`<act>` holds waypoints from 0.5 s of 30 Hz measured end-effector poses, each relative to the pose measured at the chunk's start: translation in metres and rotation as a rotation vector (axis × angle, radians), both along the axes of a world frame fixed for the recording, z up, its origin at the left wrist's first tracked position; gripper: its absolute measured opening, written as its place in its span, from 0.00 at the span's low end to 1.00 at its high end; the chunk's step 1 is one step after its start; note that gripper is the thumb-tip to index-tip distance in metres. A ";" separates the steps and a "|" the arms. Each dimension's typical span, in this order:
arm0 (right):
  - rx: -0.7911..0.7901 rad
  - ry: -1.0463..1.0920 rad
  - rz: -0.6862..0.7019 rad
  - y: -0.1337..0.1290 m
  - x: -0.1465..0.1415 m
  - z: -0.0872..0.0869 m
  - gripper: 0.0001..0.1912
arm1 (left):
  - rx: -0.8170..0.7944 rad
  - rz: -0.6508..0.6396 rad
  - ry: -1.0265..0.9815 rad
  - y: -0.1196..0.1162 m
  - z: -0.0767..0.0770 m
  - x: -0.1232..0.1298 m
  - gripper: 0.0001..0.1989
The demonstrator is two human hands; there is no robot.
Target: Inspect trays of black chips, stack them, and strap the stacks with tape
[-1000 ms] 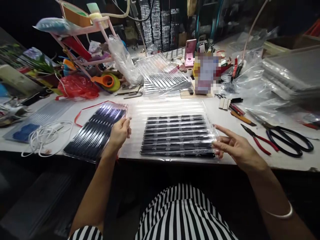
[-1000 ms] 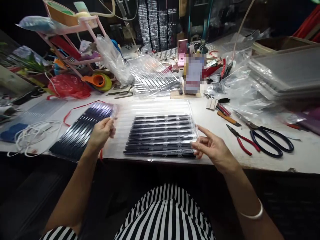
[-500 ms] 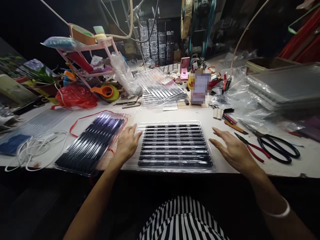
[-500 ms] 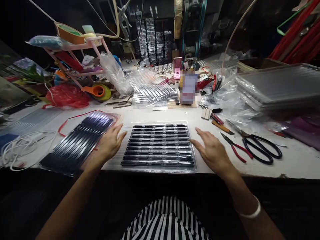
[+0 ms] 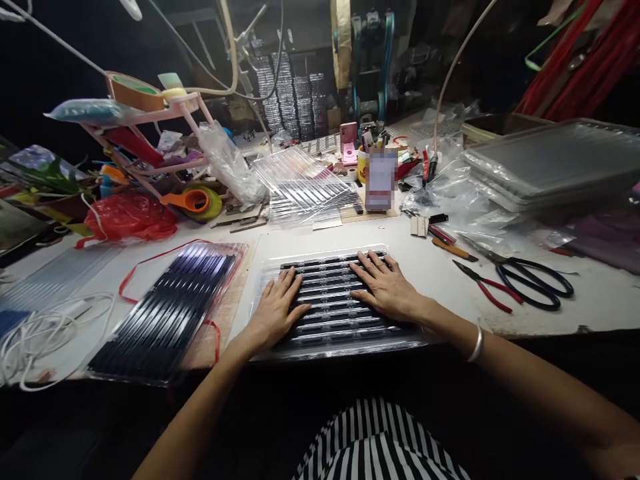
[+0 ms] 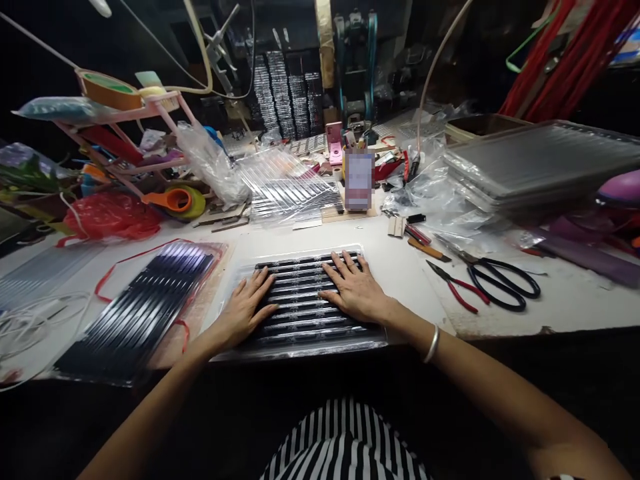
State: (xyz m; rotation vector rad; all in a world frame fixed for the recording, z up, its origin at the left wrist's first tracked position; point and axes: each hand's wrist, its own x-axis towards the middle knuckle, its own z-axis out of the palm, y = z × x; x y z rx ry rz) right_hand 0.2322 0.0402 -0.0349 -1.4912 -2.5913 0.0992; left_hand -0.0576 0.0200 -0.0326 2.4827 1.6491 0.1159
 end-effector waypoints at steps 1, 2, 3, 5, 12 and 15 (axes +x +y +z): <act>0.016 0.011 -0.010 -0.001 0.005 -0.003 0.32 | -0.006 0.011 -0.041 -0.005 -0.002 -0.012 0.30; 0.035 0.026 -0.026 -0.004 0.010 -0.005 0.29 | 0.008 0.063 -0.090 -0.012 -0.005 -0.024 0.28; 0.051 0.043 -0.041 -0.008 0.017 -0.007 0.27 | 0.008 0.104 -0.145 -0.021 -0.007 -0.037 0.26; 0.069 0.090 -0.040 -0.022 0.031 -0.009 0.24 | 0.055 0.172 -0.289 -0.042 -0.013 -0.061 0.25; -0.096 0.281 0.154 -0.085 0.087 0.001 0.28 | 0.034 -0.041 -0.359 -0.106 -0.014 -0.091 0.25; -0.162 0.241 0.204 -0.104 0.099 -0.001 0.35 | 0.191 -0.041 -0.288 -0.115 -0.026 -0.087 0.27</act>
